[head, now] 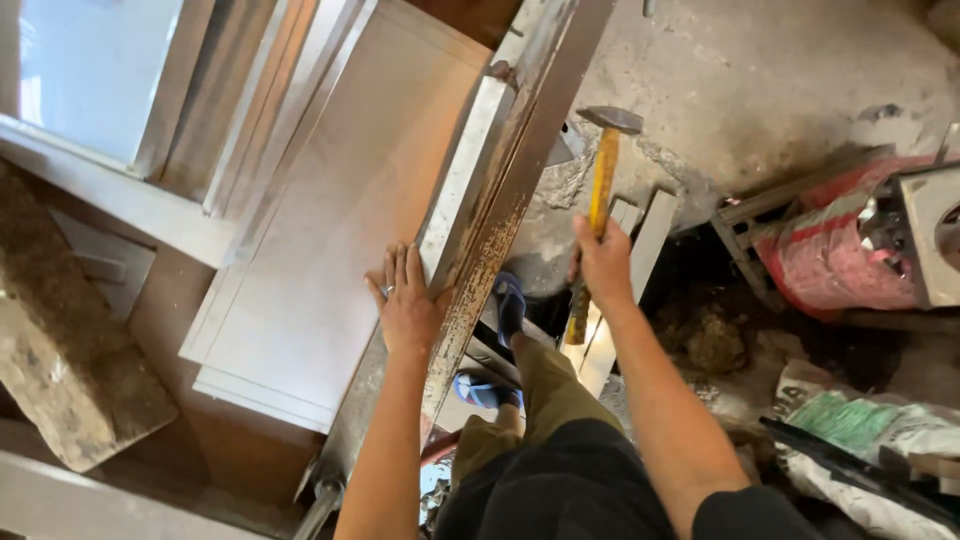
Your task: Measuring, marking, cutting, and shaping metal sheets using manual tools and machinery.
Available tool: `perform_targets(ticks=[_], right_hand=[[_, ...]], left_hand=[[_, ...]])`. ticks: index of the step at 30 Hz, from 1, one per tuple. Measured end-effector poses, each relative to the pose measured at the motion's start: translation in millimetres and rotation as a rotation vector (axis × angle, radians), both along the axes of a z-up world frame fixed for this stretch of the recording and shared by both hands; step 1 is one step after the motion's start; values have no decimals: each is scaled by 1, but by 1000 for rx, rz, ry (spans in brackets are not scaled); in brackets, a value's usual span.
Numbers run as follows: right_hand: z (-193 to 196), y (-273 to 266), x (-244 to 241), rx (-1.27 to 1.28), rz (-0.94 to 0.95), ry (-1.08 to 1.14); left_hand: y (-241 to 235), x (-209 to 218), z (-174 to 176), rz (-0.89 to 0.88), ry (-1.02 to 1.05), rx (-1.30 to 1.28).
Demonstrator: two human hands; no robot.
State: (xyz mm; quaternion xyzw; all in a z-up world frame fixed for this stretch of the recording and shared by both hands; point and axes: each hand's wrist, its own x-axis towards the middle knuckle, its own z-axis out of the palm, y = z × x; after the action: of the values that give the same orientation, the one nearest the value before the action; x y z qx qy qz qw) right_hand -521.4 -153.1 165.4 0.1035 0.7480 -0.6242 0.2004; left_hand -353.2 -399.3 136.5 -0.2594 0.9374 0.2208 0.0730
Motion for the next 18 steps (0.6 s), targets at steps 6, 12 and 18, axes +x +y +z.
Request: perform_targets(ticks=[6,12,18], right_hand=[[-38,-13,-9,93,51,136],[-79,-59,-32,-360,-159,-171],[-95,-80,-50,-532,-251,-376]], left_hand=[[0,-1,-2,8,-16,-16],[2,-3,0,-5,-44,-1],[1,-6,1,-19,-66,-27]])
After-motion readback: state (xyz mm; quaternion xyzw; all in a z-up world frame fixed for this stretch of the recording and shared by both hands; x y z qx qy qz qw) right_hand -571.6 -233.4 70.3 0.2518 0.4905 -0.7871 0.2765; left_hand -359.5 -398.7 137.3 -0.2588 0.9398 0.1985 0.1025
